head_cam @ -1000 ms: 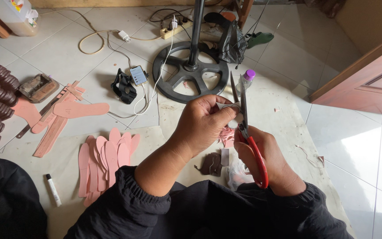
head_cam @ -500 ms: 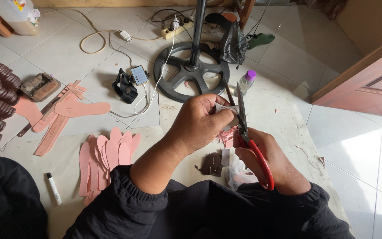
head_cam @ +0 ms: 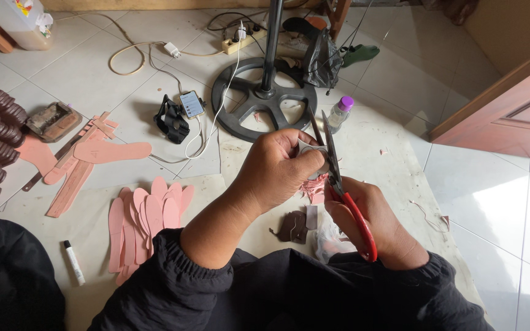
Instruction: The person sits on the floor and uses red-handled scissors to cut cloud-shaped pieces from a white foam sheet. They trim the edges of the shapes and place the finished pieces on the floor among other cutouts.
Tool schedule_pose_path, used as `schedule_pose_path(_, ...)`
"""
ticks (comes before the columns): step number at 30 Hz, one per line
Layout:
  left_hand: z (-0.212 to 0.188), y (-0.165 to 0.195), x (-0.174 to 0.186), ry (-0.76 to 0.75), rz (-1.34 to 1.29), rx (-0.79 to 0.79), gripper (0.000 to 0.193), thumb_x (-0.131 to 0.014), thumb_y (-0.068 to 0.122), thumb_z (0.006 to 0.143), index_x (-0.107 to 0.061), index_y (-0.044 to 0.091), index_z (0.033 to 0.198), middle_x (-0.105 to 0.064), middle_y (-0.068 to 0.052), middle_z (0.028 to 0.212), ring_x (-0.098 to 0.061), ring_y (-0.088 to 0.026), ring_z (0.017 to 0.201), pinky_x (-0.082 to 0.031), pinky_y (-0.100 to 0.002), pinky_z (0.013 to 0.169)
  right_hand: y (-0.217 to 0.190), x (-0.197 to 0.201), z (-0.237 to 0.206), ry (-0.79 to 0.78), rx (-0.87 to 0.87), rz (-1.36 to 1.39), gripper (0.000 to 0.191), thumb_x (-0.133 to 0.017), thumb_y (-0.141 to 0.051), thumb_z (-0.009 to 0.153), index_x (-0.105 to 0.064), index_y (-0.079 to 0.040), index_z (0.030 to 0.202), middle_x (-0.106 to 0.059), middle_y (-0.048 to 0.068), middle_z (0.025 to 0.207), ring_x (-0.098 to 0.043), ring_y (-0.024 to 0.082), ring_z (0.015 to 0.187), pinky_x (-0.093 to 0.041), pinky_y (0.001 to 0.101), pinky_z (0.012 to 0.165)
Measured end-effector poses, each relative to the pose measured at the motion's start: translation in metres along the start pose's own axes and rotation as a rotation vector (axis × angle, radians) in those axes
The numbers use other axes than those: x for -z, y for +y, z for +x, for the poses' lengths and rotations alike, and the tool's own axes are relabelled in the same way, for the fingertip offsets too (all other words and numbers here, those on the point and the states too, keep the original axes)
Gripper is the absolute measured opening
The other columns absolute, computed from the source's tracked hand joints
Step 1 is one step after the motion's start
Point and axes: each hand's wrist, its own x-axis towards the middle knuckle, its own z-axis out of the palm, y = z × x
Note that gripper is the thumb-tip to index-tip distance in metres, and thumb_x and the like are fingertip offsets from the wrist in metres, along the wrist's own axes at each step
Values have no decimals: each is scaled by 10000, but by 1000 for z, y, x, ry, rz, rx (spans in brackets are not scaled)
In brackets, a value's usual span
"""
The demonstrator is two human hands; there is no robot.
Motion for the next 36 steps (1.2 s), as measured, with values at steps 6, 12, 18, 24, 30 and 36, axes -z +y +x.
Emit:
schedule_pose_path(6, 1, 2, 2, -2, 34, 18, 200, -675, 182, 863, -712, -7, 918, -709, -30, 720, -609, -47, 602, -515, -223, 540, -2, 1, 0, -12, -101, -6, 179, -618, -198, 818, -642, -21, 836, -563, 21, 602, -500, 112, 531, -438, 313, 472)
schedule_pose_path(12, -1, 6, 4, 3, 97, 22, 197, -698, 201, 841, -725, 6, 855, -724, -18, 706, -617, -43, 600, -513, -219, 541, -5, 1, -1, -15, -68, -30, 161, -629, -180, 819, -646, -21, 832, -563, 33, 603, -502, 113, 534, -444, 313, 476)
schedule_pose_path(18, -3, 7, 4, -32, 78, 49, 197, -710, 218, 826, -736, 23, 850, -713, -12, 696, -609, -36, 597, -503, -217, 533, -6, -2, 0, -45, -28, -13, 143, -630, -156, 798, -611, -27, 857, -567, 30, 645, -527, 106, 553, -494, 307, 489)
schedule_pose_path(24, -3, 8, 7, -7, 136, 64, 221, -727, 231, 807, -719, 13, 776, -705, -21, 661, -593, -45, 565, -486, -225, 503, -5, 1, -1, -48, -13, 9, 143, -638, -163, 800, -616, -29, 845, -565, 29, 627, -521, 102, 560, -474, 304, 490)
schedule_pose_path(30, -1, 5, 9, -6, 111, 88, 200, -736, 216, 794, -723, 17, 795, -715, -17, 692, -608, -46, 593, -500, -222, 524, -3, 1, 0, -33, -69, -16, 149, -636, -168, 800, -630, -27, 848, -561, 22, 618, -507, 98, 569, -466, 312, 501)
schedule_pose_path(36, 3, -6, 8, -100, -266, 74, 180, -743, 98, 844, -704, 11, 996, -752, -57, 916, -706, -84, 776, -595, -232, 709, 2, 0, 3, 26, -34, -4, 133, -641, -160, 809, -618, -30, 831, -542, 11, 624, -491, 87, 579, -457, 293, 503)
